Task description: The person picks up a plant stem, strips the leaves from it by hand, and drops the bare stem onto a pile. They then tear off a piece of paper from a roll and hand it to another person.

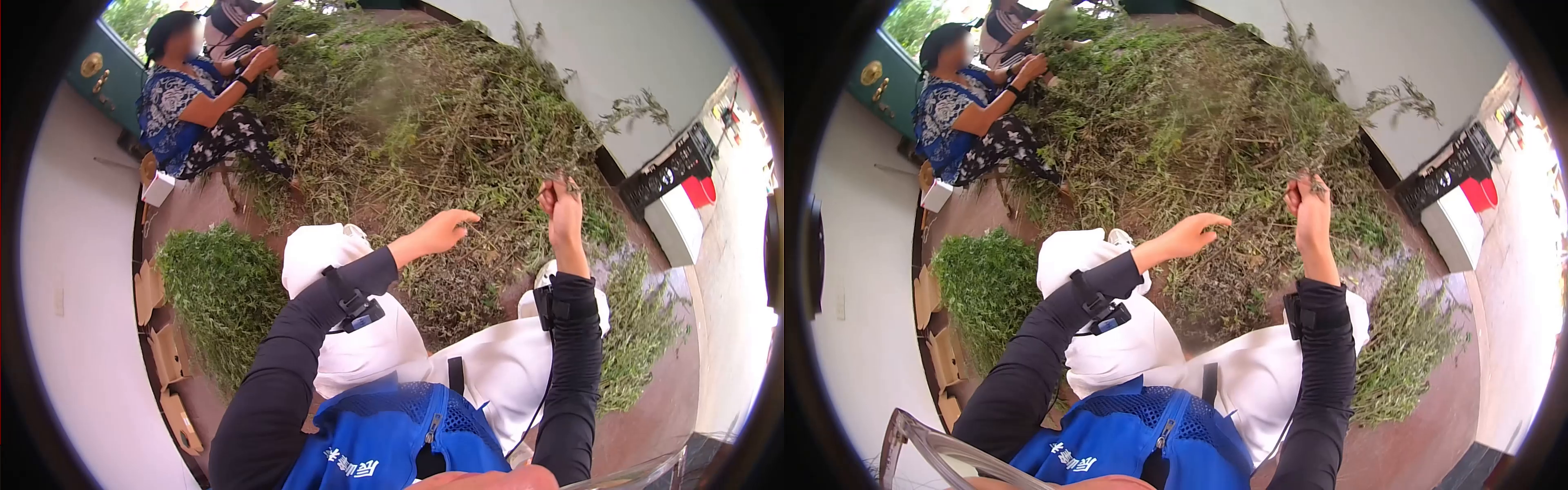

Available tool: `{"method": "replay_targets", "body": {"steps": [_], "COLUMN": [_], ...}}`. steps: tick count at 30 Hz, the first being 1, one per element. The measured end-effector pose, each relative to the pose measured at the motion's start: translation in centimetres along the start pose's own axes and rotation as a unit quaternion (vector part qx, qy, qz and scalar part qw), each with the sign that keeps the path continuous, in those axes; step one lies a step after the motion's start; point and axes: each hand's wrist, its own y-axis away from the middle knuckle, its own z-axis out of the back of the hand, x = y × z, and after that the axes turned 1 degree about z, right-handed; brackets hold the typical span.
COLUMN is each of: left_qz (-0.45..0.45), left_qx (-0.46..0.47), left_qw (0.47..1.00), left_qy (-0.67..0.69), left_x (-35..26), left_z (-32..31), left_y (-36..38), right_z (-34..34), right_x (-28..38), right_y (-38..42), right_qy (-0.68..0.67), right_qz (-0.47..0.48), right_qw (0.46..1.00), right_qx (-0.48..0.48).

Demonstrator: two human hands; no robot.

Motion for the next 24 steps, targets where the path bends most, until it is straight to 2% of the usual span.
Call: {"method": "replay_targets", "body": {"steps": [1,2,3,4,6,7,8,10,11,12,14,19,21,22,24], "left_qz": [-0.003,0.009,0.023,0.024,0.037,0.038,0.038,0.071,0.090,0.090,0.147,0.175,0.221,0.218,0.255], "left_qx": [0.010,0.030,0.047,0.053,0.122,0.066,0.066,0.005,-0.055,-0.054,-0.032,0.023,0.079,0.079,0.148], "left_qw": [1.000,0.976,0.908,0.908,0.826,0.852,0.851,0.880,0.873,0.873,0.855,0.836,0.841,0.842,0.859], "left_qy": [0.002,0.214,0.415,0.416,0.549,0.518,0.519,0.469,0.476,0.476,0.496,0.520,0.488,0.488,0.418], "left_x": [-1.4,-2.8,-3.9,-4.8,-6.4,-7.0,-6.8,-6.7,-6.9,-6.8,-6.5,-5.2,-3.5,-2.7,-1.3], "left_z": [0.1,0.2,0.4,0.5,0.4,0.2,0.3,0.0,-0.3,-0.3,-0.3,-1.3,-1.2,-1.8,-2.8], "left_y": [-0.2,-0.5,-0.7,-0.6,-0.1,0.0,-0.2,-0.1,-0.3,-0.5,-0.9,-0.8,-1.1,-0.8,-0.5], "right_z": [-0.4,-0.8,-0.7,-1.8,-2.0,-2.7,-3.2,-3.5,-3.4,-3.2,-2.9,-4.3,-4.6,-4.4,-3.9], "right_x": [-0.1,-0.1,-0.1,-0.1,-0.5,-1.0,-1.4,-2.0,-1.7,-1.8,-2.1,-2.0,-1.9,-1.7,-1.2], "right_y": [0.3,0.5,0.7,1.0,1.2,1.5,1.8,3.0,2.9,2.8,2.6,3.4,2.6,2.6,2.2], "right_qy": [-0.008,-0.015,0.013,0.034,0.108,0.123,0.124,0.144,0.159,0.160,0.175,0.184,0.145,0.147,0.149], "right_qz": [-0.001,-0.002,0.009,-0.009,-0.003,-0.040,-0.040,-0.047,-0.042,-0.043,-0.029,-0.022,0.004,0.007,0.009], "right_qw": [1.000,1.000,0.999,0.999,0.991,0.991,0.991,0.988,0.985,0.985,0.983,0.982,0.989,0.989,0.989], "right_qx": [-0.013,-0.024,0.031,-0.019,0.076,0.035,0.034,0.009,0.044,0.044,0.056,0.026,0.030,0.031,0.003]}}
